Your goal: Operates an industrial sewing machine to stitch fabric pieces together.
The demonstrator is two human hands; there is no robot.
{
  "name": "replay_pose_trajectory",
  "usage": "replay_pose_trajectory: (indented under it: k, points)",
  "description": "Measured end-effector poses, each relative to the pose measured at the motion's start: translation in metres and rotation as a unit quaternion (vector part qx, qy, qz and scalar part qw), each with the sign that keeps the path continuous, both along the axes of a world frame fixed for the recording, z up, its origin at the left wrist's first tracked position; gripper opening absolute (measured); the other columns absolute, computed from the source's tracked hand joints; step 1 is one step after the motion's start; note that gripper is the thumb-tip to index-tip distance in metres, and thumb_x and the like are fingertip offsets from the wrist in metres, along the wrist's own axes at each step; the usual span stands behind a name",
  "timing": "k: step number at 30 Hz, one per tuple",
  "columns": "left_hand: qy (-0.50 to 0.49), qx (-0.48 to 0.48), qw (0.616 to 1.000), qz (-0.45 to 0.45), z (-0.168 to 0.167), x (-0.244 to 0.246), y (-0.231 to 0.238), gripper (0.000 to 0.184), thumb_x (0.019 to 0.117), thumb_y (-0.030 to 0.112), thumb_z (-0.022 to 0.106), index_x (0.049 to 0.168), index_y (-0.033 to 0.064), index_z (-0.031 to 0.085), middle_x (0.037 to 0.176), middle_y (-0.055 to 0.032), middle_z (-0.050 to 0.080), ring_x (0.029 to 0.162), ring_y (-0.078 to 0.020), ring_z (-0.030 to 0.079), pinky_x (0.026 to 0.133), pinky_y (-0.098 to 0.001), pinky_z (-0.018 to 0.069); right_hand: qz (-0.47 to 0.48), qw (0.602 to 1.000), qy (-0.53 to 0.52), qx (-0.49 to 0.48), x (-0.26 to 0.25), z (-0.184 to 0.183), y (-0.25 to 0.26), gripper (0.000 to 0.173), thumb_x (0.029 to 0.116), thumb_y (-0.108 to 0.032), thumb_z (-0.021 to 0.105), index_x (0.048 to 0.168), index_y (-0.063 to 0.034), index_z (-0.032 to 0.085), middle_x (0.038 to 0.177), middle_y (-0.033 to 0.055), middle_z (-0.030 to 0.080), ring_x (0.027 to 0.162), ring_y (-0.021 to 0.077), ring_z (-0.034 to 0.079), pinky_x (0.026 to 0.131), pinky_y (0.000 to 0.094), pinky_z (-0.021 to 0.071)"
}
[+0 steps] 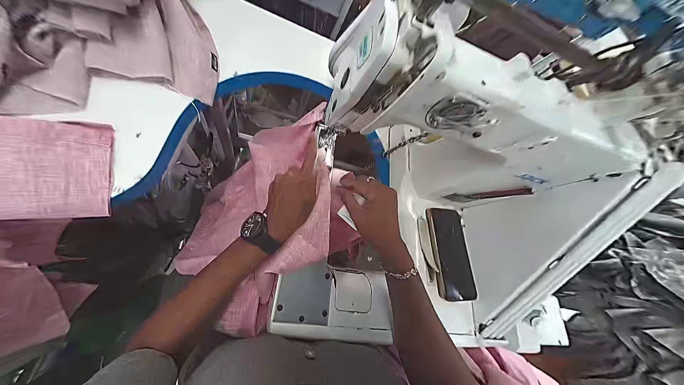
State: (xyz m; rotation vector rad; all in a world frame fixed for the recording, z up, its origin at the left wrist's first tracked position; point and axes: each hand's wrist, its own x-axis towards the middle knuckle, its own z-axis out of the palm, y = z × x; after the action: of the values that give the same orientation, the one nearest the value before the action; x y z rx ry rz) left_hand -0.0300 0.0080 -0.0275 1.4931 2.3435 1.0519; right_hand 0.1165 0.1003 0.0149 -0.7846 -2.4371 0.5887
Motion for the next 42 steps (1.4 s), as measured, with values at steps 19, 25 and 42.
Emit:
replay_pose_trajectory:
  k: [19,25,42]
  points:
    - [-0.074,0.064,0.990,-0.105,0.005,-0.012,-0.020,0.033,0.1061,0.019,0.051,0.132,0.0048,0.066,0.142,-0.0190,0.057,0.118,-0.0324,0.064,0.095,-0.0500,0.0541,0.065,0.972,0.147,-0.175,-0.005,-0.009,0.000,0.010,0.0879,-0.004,0.061,0.079,-0.0017,0.065,0.141,0.0133,0.061,0.109,0.0061,0.064,0.078,0.0197,0.0521]
    - [0.052,0.049,0.988,-0.135,0.000,-0.042,-0.008,0.040,0.0961,0.031,0.070,0.129,0.0078,0.069,0.150,-0.0260,0.048,0.129,-0.0464,0.052,0.100,-0.0587,0.0469,0.092,0.974,0.103,-0.181,0.000,-0.005,0.001,0.012,0.0880,-0.002,0.062,0.077,-0.0022,0.067,0.143,0.0133,0.061,0.109,0.0092,0.066,0.078,0.0248,0.0553]
    - [0.028,0.100,0.985,-0.139,-0.012,-0.018,-0.012,0.037,0.1020,0.019,0.049,0.128,-0.0030,0.065,0.146,-0.0188,0.058,0.140,-0.0319,0.051,0.115,-0.0466,0.0416,0.121,0.982,-0.133,0.057,-0.008,-0.002,-0.007,0.018,0.0835,-0.016,0.061,0.068,-0.0078,0.065,0.147,0.0209,0.055,0.061,0.0237,0.066,0.047,0.0411,0.0497]
